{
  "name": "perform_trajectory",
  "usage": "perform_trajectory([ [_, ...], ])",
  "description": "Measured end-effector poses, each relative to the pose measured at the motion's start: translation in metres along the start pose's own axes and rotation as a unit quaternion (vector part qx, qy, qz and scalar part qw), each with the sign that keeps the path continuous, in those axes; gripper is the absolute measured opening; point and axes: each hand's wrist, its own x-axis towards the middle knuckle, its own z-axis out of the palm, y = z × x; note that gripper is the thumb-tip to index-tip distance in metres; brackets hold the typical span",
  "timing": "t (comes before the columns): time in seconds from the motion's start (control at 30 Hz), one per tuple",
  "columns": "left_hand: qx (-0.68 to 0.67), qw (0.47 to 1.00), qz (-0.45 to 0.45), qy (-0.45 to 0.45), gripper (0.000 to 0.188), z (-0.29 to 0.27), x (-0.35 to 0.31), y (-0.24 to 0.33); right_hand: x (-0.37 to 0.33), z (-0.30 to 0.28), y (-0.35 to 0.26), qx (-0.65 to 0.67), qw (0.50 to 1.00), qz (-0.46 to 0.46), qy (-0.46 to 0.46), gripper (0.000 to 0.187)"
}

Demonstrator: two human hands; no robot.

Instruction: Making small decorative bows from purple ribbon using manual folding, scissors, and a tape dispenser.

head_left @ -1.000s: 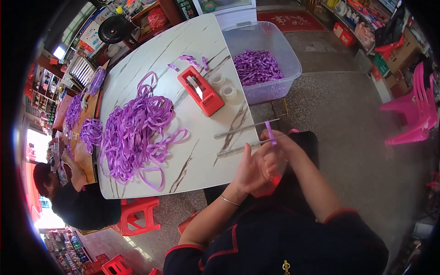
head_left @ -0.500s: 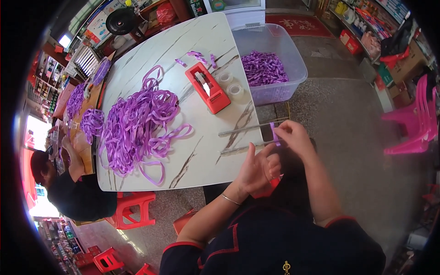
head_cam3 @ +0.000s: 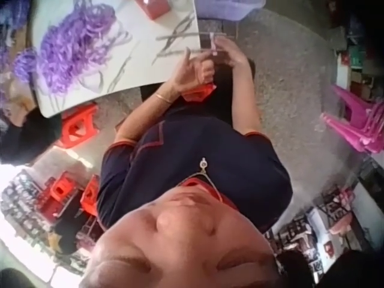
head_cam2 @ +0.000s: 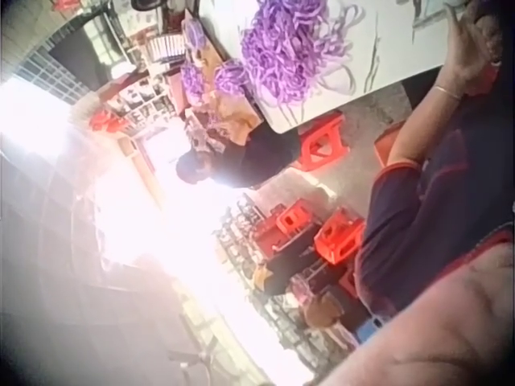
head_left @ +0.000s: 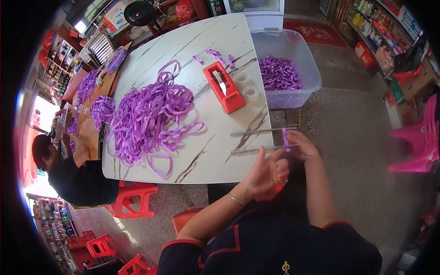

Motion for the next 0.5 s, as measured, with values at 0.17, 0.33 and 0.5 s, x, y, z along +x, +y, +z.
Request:
perform_trajectory([
  [0.17, -0.007, 1.0, 0.001, -0.014, 0.067, 0.0, 0.001, 0.0, 0.001, 0.001, 0.001, -0.024, 1.0, 0.012, -0.007, 0.013],
  [0.33, 0.001, 1.0, 0.005, -0.011, 0.066, 0.0, 0.003, -0.002, 0.021, -0.009, 0.043, 0.183, 0.98, -0.022, -0.072, 0.02],
  [0.5, 0.024, 1.0, 0.001, 0.016, 0.068, 0.004, -0.004, 0.001, 0.005, 0.015, 0.041, 0.104, 0.994, -0.034, -0.001, 0.018],
])
